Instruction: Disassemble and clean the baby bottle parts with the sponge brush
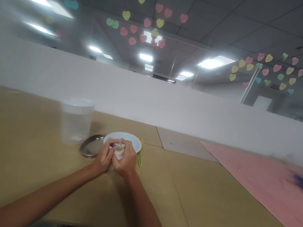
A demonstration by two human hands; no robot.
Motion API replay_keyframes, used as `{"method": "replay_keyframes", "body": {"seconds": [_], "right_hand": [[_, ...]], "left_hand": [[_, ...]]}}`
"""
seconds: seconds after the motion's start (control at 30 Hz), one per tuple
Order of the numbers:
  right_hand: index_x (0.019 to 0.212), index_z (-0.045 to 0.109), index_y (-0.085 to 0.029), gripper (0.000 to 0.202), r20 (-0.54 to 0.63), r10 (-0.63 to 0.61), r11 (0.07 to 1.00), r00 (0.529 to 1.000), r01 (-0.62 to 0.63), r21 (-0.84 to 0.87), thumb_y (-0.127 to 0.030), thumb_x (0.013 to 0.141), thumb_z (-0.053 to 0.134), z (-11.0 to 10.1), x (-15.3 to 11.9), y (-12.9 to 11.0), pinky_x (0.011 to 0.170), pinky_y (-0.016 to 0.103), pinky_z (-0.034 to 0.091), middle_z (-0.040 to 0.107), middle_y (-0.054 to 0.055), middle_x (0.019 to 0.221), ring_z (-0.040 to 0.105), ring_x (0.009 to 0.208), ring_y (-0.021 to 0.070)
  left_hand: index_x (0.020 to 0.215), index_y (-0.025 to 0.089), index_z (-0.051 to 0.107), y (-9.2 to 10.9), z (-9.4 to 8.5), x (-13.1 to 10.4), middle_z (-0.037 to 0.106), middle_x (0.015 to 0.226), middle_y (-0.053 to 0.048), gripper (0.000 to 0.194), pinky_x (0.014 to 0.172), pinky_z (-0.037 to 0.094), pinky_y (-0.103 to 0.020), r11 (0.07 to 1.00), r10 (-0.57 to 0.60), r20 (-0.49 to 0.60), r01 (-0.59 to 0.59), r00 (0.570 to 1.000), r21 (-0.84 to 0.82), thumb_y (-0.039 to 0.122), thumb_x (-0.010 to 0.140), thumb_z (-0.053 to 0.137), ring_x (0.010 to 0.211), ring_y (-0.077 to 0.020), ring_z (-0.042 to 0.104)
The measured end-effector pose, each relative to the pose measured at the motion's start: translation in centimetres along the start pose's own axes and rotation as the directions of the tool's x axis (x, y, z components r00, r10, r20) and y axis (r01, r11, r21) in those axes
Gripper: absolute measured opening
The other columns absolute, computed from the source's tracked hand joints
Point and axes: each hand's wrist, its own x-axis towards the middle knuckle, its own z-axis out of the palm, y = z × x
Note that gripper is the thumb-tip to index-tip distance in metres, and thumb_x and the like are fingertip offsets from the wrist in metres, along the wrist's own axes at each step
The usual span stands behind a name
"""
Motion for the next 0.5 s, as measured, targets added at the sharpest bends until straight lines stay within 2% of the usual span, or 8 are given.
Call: {"method": "replay_keyframes", "body": {"seconds": [0.4,0.5], "right_hand": [[0.114,0.046,-0.017,0.04,0.003,0.003,1.0,1.0,-0.003,0.013,-0.028,0.076,0.054,-0.11,0.06,-0.12,0.078,0.035,0.05,0.059,0.01,0.099,0.059,0.089,0.0215],[0.115,0.046,-0.017,0.042,0.009,-0.002,1.0,1.0,0.001,0.016,-0.03,0.075,0.053,-0.14,0.01,0.04,0.077,0.035,0.05,0.059,0.01,0.099,0.059,0.089,0.0219]], "left_hand": [[0.116,0.019,0.046,-0.1,0.11,0.02,0.056,0.106,-0.009,0.031,0.086,0.042,-0.035,1.0,-0.012,0.003,0.012,1.0,-0.026,0.031,0.092,0.03,0.099,-0.019,0.052],[0.121,0.02,0.045,-0.61,-0.35,-0.14,0.055,0.112,-0.011,0.037,0.085,0.042,-0.036,0.999,0.005,0.077,-0.002,0.997,-0.048,0.037,0.091,0.032,0.098,-0.0204,0.052]]}}
